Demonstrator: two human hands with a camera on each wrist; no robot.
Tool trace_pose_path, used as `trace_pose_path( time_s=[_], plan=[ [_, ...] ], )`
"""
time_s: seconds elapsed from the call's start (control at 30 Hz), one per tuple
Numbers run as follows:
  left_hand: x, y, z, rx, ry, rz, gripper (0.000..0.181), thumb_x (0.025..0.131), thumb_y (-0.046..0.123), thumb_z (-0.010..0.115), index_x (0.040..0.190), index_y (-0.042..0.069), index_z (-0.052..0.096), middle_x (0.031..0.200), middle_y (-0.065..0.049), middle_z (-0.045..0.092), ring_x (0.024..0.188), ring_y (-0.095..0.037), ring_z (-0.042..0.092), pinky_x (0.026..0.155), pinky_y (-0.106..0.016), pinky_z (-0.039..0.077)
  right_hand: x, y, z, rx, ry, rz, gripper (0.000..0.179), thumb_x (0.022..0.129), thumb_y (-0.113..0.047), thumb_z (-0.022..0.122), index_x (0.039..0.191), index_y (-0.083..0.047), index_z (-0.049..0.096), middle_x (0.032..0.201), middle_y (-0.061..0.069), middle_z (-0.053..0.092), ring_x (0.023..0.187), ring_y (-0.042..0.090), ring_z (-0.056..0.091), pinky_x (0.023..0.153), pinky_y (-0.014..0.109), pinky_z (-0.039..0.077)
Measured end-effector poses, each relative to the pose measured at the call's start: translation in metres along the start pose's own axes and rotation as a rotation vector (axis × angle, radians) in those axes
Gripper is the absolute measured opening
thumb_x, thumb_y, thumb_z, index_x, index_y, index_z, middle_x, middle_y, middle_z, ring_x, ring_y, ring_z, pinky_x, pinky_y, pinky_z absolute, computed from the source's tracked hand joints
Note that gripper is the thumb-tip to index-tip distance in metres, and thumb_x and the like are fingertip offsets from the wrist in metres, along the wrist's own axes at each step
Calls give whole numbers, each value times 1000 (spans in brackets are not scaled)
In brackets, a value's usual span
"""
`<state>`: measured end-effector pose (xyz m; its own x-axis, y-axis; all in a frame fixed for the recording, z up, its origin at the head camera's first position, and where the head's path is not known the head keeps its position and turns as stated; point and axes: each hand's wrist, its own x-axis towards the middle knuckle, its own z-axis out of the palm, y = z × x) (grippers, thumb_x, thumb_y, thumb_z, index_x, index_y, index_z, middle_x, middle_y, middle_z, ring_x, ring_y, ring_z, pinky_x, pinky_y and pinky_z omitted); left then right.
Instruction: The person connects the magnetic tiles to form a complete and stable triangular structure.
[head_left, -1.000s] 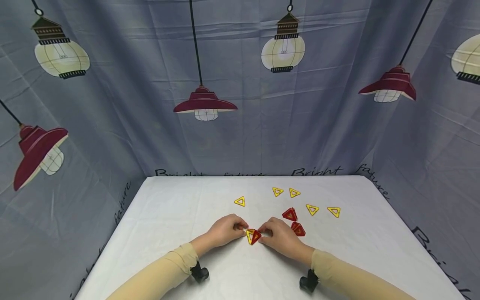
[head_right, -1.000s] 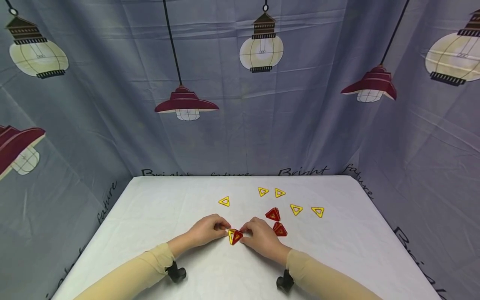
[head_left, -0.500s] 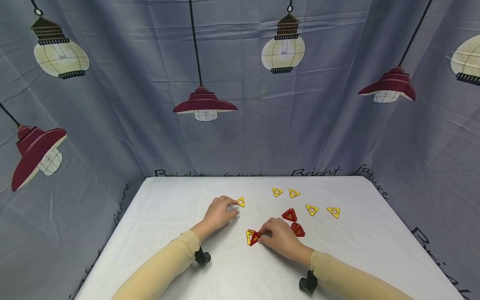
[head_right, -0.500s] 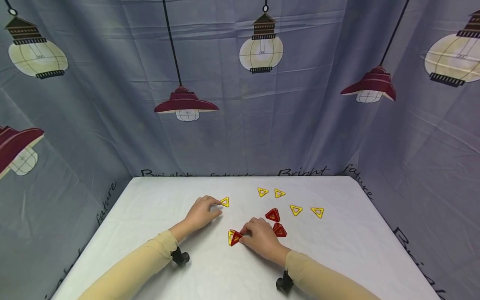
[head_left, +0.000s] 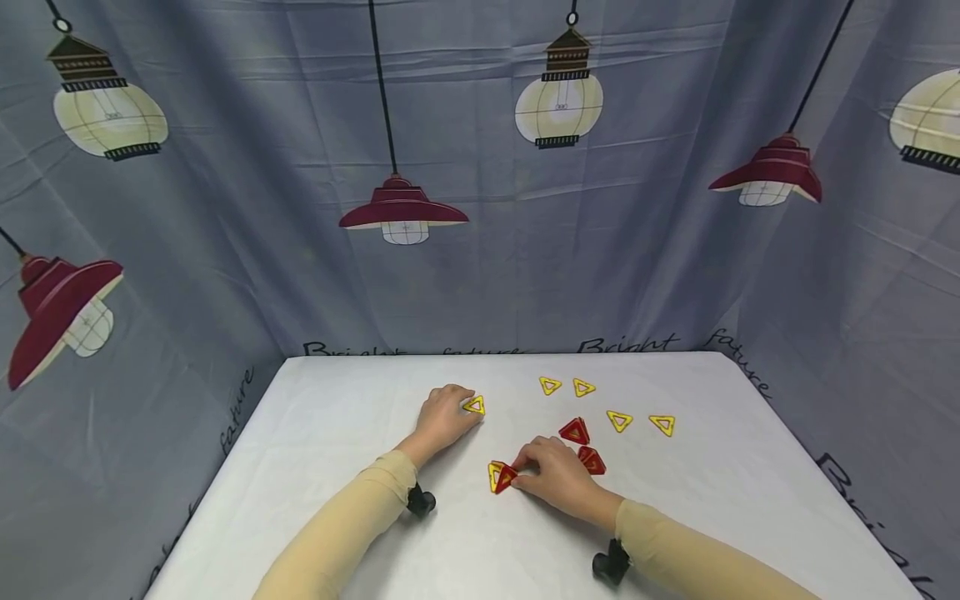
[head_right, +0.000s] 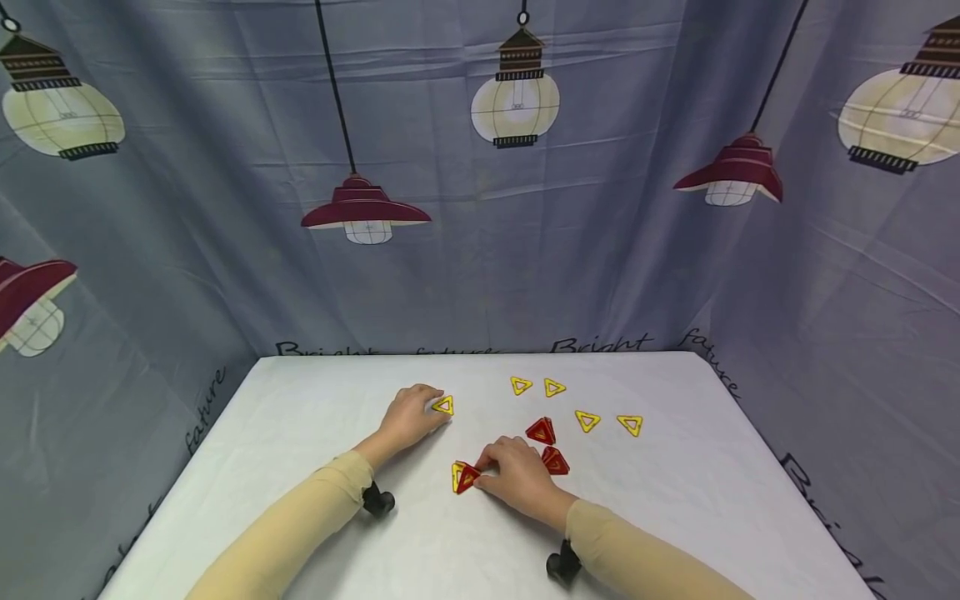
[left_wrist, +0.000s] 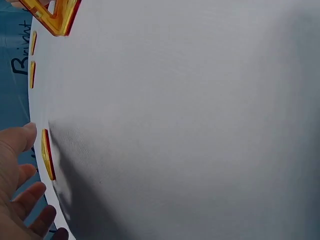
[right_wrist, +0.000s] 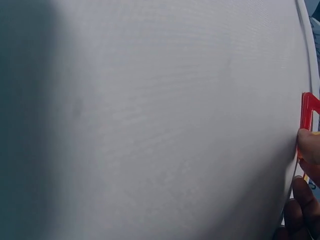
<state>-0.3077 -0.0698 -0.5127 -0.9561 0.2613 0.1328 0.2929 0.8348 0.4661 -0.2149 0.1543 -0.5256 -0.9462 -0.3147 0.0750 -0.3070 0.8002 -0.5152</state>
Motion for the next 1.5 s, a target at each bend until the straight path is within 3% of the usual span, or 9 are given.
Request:
trace_pose_path(
  time_s=[0.33, 0.6, 0.7, 0.9, 1.27, 1.5],
  plan=[
    [6, 2, 2, 39, 0, 45, 46, 96, 34, 73, 134, 8, 68, 128, -12, 64, 115, -32, 55, 98, -45, 46, 2, -1, 3, 4, -8, -19, 17, 83, -30, 87, 89, -29, 72, 91, -16, 60, 88, 10, 51, 79, 35, 47],
    [-8, 0, -4, 227, -116, 258, 42, 105, 34, 58, 139, 11, 64, 145, -9, 58, 133, -29, 54, 109, -46, 43, 2, -2, 2, -15, 3, -33, 17, 82, -30, 87, 89, -29, 71, 91, -16, 60, 87, 10, 50, 78, 34, 46],
    [-14, -1, -7, 290, -165, 309, 45, 106, 37, 56, 142, 10, 62, 150, -10, 53, 137, -29, 50, 112, -45, 41, 2, -2, 0, -20, 15, -38, 17, 82, -29, 87, 89, -29, 71, 91, -16, 60, 87, 10, 50, 78, 34, 46],
    [-25, -5, -9, 311, -238, 301, 53, 107, 42, 51, 148, 9, 55, 158, -11, 43, 145, -29, 40, 116, -44, 35, 2, -2, -1, -17, 15, -40, 17, 83, -30, 86, 90, -29, 71, 92, -16, 60, 88, 10, 50, 79, 34, 47],
    [-46, -13, -15, 270, -250, 300, 49, 106, 35, 54, 147, 7, 55, 158, -15, 42, 146, -30, 40, 117, -44, 35, 0, 0, 1, -12, 21, -21, 17, 82, -29, 87, 90, -29, 72, 92, -16, 60, 89, 10, 50, 80, 35, 48],
    [-69, -21, -20, 261, -252, 327, 49, 106, 32, 54, 148, 7, 55, 157, -16, 43, 145, -33, 39, 117, -46, 34, 0, 1, 3, -5, 17, -8, 17, 82, -29, 87, 89, -29, 71, 92, -16, 60, 89, 11, 50, 80, 36, 47]
  ],
)
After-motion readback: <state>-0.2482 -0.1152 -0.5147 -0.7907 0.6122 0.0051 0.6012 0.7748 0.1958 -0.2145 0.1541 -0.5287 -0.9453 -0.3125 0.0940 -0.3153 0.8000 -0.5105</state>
